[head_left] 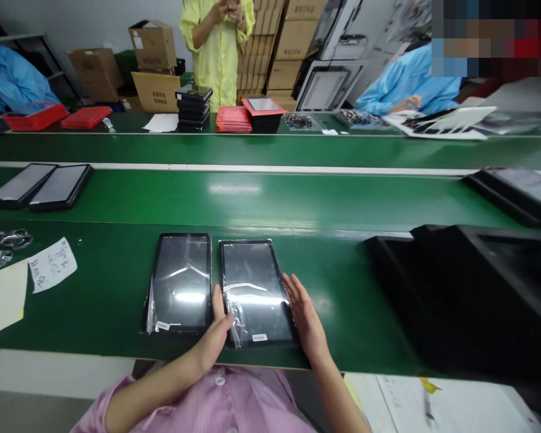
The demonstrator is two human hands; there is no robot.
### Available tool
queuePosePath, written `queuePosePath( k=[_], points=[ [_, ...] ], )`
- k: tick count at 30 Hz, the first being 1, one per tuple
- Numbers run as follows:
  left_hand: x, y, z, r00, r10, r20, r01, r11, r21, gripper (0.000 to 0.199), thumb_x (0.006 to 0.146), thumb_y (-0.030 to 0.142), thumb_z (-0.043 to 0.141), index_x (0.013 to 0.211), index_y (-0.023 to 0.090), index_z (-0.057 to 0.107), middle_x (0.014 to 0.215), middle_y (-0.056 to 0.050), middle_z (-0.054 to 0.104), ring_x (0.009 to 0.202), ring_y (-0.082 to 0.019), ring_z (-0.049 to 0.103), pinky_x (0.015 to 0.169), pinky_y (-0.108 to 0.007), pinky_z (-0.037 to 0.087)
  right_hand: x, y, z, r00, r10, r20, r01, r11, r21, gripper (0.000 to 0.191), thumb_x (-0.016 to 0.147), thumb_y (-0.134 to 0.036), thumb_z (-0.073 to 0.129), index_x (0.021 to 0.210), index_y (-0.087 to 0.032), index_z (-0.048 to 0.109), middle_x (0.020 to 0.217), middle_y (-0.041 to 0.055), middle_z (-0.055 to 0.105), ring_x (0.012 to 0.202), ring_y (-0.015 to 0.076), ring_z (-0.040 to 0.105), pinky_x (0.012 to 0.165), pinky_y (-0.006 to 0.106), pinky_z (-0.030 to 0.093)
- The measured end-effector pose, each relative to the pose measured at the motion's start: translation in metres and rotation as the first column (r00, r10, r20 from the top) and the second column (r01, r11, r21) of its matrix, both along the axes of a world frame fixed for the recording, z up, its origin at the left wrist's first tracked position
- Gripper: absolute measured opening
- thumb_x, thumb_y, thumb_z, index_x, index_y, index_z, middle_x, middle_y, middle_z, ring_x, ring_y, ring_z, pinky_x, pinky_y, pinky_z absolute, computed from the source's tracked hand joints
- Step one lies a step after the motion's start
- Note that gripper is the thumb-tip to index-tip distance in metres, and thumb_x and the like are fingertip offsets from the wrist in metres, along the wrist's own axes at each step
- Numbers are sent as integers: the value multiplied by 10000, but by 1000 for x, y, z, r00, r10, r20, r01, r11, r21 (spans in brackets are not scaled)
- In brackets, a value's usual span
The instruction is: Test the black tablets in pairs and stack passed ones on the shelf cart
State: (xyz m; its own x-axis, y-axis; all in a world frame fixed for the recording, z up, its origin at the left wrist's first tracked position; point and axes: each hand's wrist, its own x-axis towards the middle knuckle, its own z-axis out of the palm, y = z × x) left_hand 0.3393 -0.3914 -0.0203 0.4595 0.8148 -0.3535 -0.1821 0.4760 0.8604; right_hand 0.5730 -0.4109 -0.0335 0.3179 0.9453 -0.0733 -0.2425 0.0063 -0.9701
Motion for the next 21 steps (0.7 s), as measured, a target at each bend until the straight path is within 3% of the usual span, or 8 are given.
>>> queuePosePath(
  k=[2,7,10,13,15,21],
  points=[
    [5,3,7,1000,4,-4,-4,998,60,987,918,691,451,1571,310,-182,1655,18,-197,1520,-196,-171,1248,-433,-56,1,0,3,1000,-9,18,9,1000,-12,638,924,-686,466,1457,-334,462,1570,66,410,1487,254,297,1233,494,160],
    [-2,11,42,990,-139,28,128,961,245,908,959,712,330,1586,260,-148,1675,-133,71,1543,-274,75,1242,-514,60,11,-7,7,990,-113,-81,112,994,-16,612,926,-674,452,1394,-288,535,1535,89,457,1464,299,340,1232,538,151],
    [6,10,55,978,-197,-64,206,910,359,900,948,742,267,1595,246,-116,1678,-133,39,1544,-295,31,1237,-531,-1,12,-13,8,975,-172,-140,170,985,-27,624,923,-670,437,1387,-267,546,1513,100,483,1459,324,346,1227,563,171],
    [23,7,57,960,-189,-206,262,867,424,974,914,786,241,1605,168,-60,1674,-145,-69,1535,-300,-115,1232,-499,-90,12,-18,12,961,-216,-175,214,976,-31,661,928,-661,406,1422,-239,522,1517,108,477,1461,335,339,1232,568,167],
    [33,5,56,956,-174,-236,263,866,426,1003,910,791,218,1601,117,-56,1666,-164,-102,1529,-297,-147,1240,-469,-88,13,-20,15,954,-231,-193,227,973,-42,682,927,-658,385,1433,-221,519,1519,118,472,1454,348,348,1225,580,186],
    [39,-2,52,965,-85,-249,185,893,410,918,960,713,226,1602,120,-55,1657,-166,-33,1543,-299,16,1260,-412,33,9,-24,21,968,-207,-139,205,978,-30,681,925,-645,329,1416,-225,544,1517,112,477,1454,351,346,1207,583,234]
  ],
)
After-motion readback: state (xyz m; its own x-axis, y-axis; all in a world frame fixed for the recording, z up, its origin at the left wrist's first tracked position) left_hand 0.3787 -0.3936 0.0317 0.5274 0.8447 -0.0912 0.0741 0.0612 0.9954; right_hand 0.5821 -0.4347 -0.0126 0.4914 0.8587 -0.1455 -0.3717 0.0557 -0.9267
